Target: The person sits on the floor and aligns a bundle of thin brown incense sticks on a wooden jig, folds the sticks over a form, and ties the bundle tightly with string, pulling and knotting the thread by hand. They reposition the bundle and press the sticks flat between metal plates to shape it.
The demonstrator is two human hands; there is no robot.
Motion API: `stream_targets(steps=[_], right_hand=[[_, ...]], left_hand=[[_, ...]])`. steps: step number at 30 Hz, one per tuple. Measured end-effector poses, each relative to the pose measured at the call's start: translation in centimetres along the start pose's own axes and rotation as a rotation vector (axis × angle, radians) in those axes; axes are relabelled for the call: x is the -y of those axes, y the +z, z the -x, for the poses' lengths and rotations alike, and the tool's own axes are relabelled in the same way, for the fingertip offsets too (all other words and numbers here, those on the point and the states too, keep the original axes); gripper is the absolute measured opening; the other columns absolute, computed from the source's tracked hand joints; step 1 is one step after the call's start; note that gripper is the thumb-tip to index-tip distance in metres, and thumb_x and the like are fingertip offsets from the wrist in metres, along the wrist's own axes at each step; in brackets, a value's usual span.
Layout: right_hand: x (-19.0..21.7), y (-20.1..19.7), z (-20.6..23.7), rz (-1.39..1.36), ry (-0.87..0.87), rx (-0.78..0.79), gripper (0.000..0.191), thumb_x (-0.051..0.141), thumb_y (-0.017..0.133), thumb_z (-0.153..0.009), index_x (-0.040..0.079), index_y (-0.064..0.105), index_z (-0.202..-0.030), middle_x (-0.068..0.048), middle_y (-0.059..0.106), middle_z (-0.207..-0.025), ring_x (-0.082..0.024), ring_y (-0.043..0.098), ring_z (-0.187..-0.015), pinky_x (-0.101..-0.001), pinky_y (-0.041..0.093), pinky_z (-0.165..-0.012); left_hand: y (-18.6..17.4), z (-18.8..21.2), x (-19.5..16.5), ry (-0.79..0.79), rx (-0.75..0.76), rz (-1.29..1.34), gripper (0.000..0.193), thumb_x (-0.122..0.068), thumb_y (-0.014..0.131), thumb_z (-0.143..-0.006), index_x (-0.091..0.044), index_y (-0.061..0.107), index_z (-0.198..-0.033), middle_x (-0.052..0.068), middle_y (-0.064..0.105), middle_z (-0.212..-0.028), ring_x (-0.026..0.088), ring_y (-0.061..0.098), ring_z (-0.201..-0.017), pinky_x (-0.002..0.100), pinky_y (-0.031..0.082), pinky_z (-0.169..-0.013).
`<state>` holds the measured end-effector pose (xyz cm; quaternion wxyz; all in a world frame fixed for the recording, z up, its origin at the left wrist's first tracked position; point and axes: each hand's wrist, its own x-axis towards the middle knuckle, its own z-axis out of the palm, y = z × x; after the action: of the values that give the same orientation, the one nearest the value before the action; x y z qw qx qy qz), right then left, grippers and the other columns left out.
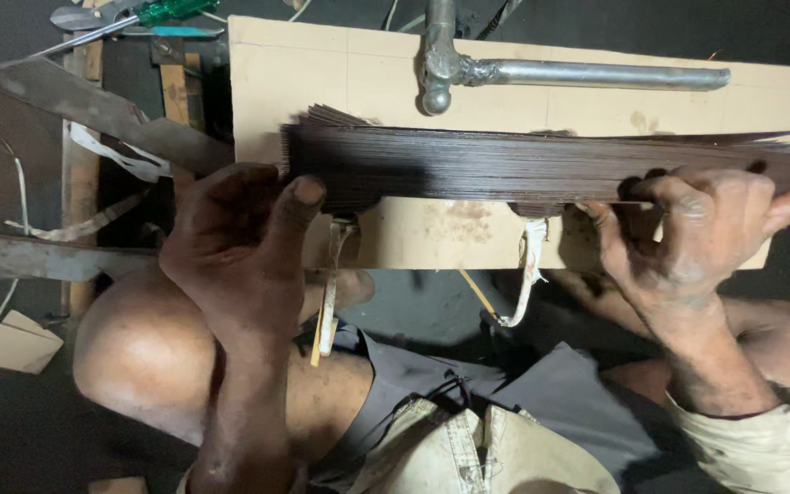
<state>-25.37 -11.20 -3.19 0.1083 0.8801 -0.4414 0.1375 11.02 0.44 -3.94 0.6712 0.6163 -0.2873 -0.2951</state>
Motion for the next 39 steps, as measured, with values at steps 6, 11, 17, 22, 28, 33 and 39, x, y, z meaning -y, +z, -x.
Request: stream_targets(steps=[6,11,17,22,28,33,39], right_hand=[[-0.1,0.8,0.5,0.047,-0.043,-0.204,0.039,0.042,0.079,-0.087,0.01,0.057,-0.086,-0.01,0.055,-0.087,-0.033,0.058,-0.096,-0.0748,0.01,-0.103],[-0.3,0.8,1.4,-0.028,-0.053,-0.127,0.039,0.038,0.077,-0.097,0.006,0.055,-0.104,-0.012,0.049,-0.096,-0.032,0.05,-0.099,-0.0488,0.037,-0.091],[-0.2,0.9,0.8,-0.045,-0.096,-0.171,0.037,0.03,0.076,-0.092,0.005,0.048,-0.098,-0.013,0.049,-0.095,-0.032,0.048,-0.096,-0.0474,0.04,-0.086],[0.8,1.6,-0.6,-0.162,0.042,-0.116,0.041,0.03,0.076,-0.085,0.0,0.051,-0.098,-0.017,0.049,-0.095,-0.036,0.048,-0.097,-0.0521,0.042,-0.09],[1.7,0.9,-0.9,0.011,-0.023,-0.184,0.045,0.034,0.079,-0.08,0.007,0.054,-0.105,-0.014,0.048,-0.105,-0.037,0.051,-0.115,-0.0645,0.004,-0.116],[0.5,-0.7,-0.6,-0.261,-0.037,-0.19,0.064,0.038,0.085,-0.095,0.008,0.044,-0.135,-0.019,0.044,-0.131,-0.036,0.041,-0.133,-0.0656,0.011,-0.132],[-3.4,-4.5,0.6,-0.242,-0.115,-0.16,0.05,0.049,0.07,-0.091,0.005,0.072,-0.114,-0.013,0.064,-0.102,-0.031,0.057,-0.109,-0.0538,0.029,-0.13]], left_hand=[[-0.3,0.3,0.2,0.029,0.011,-0.191,0.029,-0.002,0.085,-0.099,0.004,0.067,-0.12,0.01,0.074,-0.109,0.011,0.072,-0.092,0.025,0.061,-0.086],[0.0,0.4,-1.1,0.003,0.049,-0.215,0.024,-0.004,0.084,-0.103,0.006,0.067,-0.117,0.011,0.074,-0.104,0.012,0.072,-0.091,0.024,0.06,-0.084],[0.2,0.7,-1.6,-0.081,0.001,-0.203,0.031,-0.009,0.083,-0.099,0.003,0.062,-0.119,0.01,0.071,-0.106,0.013,0.07,-0.095,0.024,0.059,-0.087],[-0.2,1.1,-0.5,-0.082,-0.003,-0.204,0.031,-0.01,0.084,-0.101,0.002,0.063,-0.12,0.01,0.071,-0.106,0.012,0.07,-0.096,0.024,0.06,-0.088],[0.4,0.1,-1.5,-0.183,-0.012,-0.215,0.029,-0.011,0.083,-0.098,0.001,0.065,-0.117,0.009,0.074,-0.103,0.012,0.073,-0.094,0.025,0.062,-0.084],[1.3,-0.3,-2.5,0.108,0.002,-0.197,0.033,-0.013,0.083,-0.1,0.0,0.063,-0.122,0.008,0.071,-0.106,0.013,0.069,-0.094,0.025,0.059,-0.086],[1.1,-0.6,-2.8,0.917,0.02,-0.86,0.027,-0.021,0.074,-0.102,-0.002,0.069,-0.12,0.018,0.063,-0.116,0.03,0.062,-0.103,0.041,0.051,-0.09]])
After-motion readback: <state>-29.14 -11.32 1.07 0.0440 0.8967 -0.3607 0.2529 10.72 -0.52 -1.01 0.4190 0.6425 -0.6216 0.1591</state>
